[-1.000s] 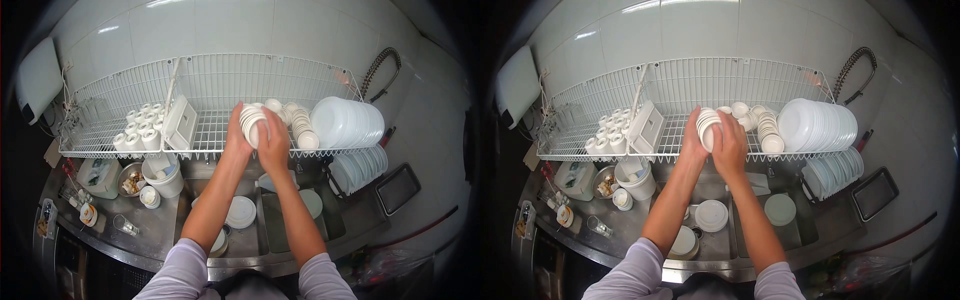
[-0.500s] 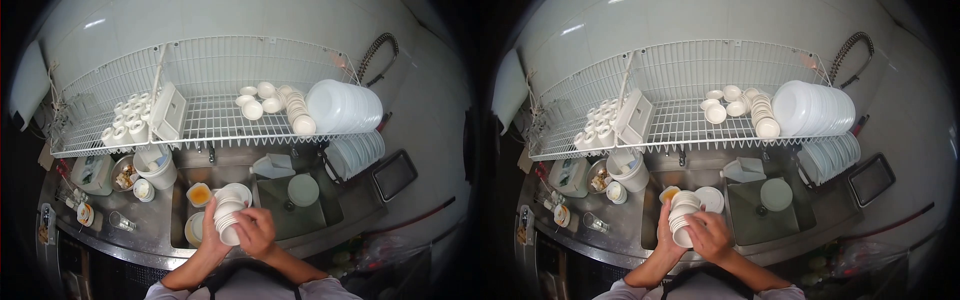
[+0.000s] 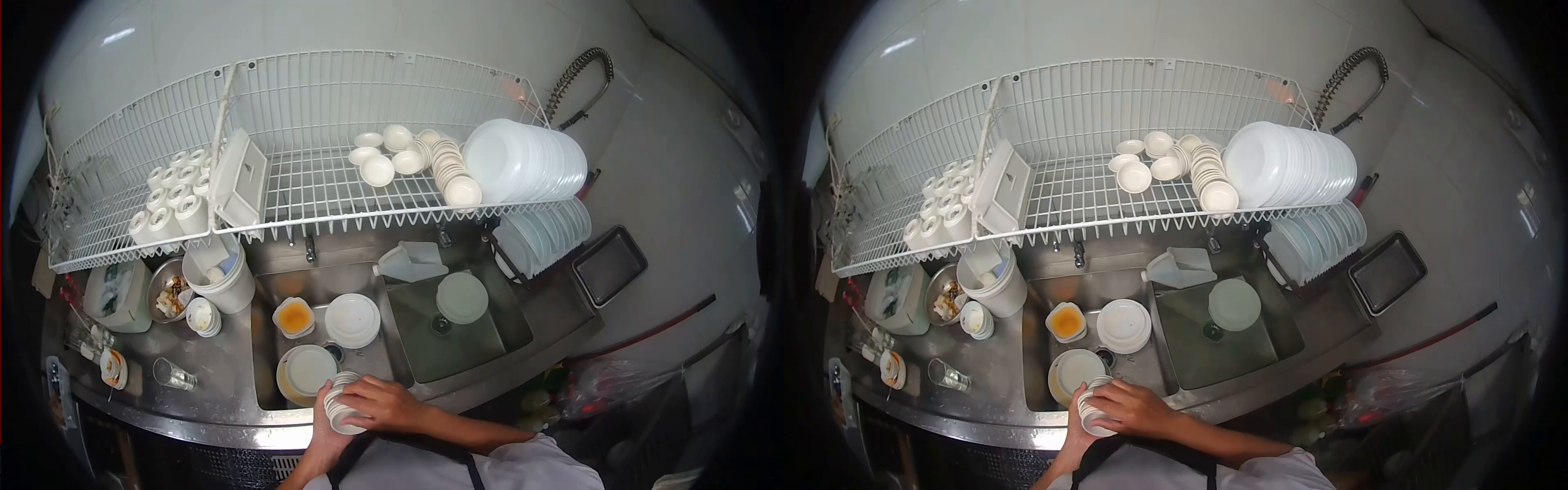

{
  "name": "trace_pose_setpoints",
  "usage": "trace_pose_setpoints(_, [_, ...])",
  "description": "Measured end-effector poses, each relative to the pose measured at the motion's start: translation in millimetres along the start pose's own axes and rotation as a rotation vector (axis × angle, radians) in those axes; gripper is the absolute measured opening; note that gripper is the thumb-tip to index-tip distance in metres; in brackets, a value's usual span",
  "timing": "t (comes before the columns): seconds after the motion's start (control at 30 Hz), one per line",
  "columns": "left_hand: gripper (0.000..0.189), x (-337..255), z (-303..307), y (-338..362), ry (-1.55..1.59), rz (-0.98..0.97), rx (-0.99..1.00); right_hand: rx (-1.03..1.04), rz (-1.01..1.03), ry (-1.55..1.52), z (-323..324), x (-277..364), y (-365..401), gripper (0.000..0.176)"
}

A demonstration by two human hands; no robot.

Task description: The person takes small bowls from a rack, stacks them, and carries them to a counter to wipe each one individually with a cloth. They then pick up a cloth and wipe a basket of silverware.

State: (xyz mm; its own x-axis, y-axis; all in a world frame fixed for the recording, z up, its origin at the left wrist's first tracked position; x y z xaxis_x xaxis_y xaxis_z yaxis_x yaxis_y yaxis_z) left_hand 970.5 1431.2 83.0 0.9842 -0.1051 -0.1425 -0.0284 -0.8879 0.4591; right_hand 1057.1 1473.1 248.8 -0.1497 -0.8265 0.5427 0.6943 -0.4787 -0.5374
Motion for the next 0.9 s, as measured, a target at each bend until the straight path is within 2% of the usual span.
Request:
trace_pose_setpoints(0.03, [0.046,1.3,11.2,-2.0,0.013,-0.007,0.014,0.034,-0.031,-0.069,3.0,-2.3,-7.6,0.037])
trace_pose_setpoints(0.1, [0.049,7.0,22.2,-1.9,0.069,0.050,-0.017,-0.050,-0.002,0.064,24.0,-13.5,-15.6,0.036])
trace_pose_setpoints(0.17, [0.054,21.1,24.3,6.5,0.155,0.179,-0.108,-0.249,0.044,0.418,69.3,-36.7,-42.0,0.039])
trace_pose_setpoints(0.2, [0.055,21.2,24.0,8.4,0.179,0.195,-0.101,-0.321,-0.044,0.466,109.0,-49.6,-70.4,0.037])
trace_pose_setpoints(0.23, [0.057,21.3,23.4,10.0,0.203,0.211,-0.092,-0.488,-0.022,0.578,152.1,-46.7,-97.6,0.036])
trace_pose_setpoints(0.3, [0.060,24.3,22.3,13.6,0.255,0.248,-0.073,-0.659,-0.193,0.859,209.9,-94.1,-130.9,0.049])
trace_pose_setpoints(0.37, [0.061,24.6,24.6,14.9,0.255,0.252,-0.064,-0.547,-0.573,0.968,248.9,-155.2,-155.4,0.066])
trace_pose_setpoints(0.47, [0.062,18.5,26.0,14.8,0.200,0.210,-0.038,-0.264,-0.932,0.799,259.2,-217.5,-170.8,0.082])
trace_pose_setpoints(0.57, [0.066,16.6,43.0,11.1,0.223,0.220,-0.020,-0.137,-0.940,0.851,256.3,-239.1,-179.9,0.091])
trace_pose_setpoints(0.67, [0.067,11.8,50.4,11.7,0.193,0.203,-0.029,-0.260,-0.822,0.831,258.2,-244.8,-174.7,0.088])
trace_pose_setpoints(0.77, [0.064,5.8,48.8,12.1,0.168,0.187,-0.018,-0.381,-0.838,0.789,259.0,-220.7,-170.2,0.081])
trace_pose_setpoints(0.87, [0.060,1.8,48.5,12.8,0.182,0.177,-0.031,-0.560,-0.700,0.805,259.8,-210.7,-172.7,0.077])
trace_pose_setpoints(0.9, [0.059,-0.3,48.9,13.2,0.184,0.174,-0.044,-0.484,-0.724,0.814,256.4,-218.3,-176.2,0.078])
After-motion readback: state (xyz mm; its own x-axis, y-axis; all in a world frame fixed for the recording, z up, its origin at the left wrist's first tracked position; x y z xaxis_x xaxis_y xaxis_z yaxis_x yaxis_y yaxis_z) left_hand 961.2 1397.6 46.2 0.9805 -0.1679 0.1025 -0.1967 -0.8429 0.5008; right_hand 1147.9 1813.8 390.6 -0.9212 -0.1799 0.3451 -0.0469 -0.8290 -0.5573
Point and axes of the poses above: each hand's wrist, its own y-axis away from the middle knuckle, its own z-axis out of the back of the hand, x = y × z, the point moved 8 cm from there along -y, towards the middle knuckle, and after that the axes turned 9 degrees about -z, right-handed, at the moved point
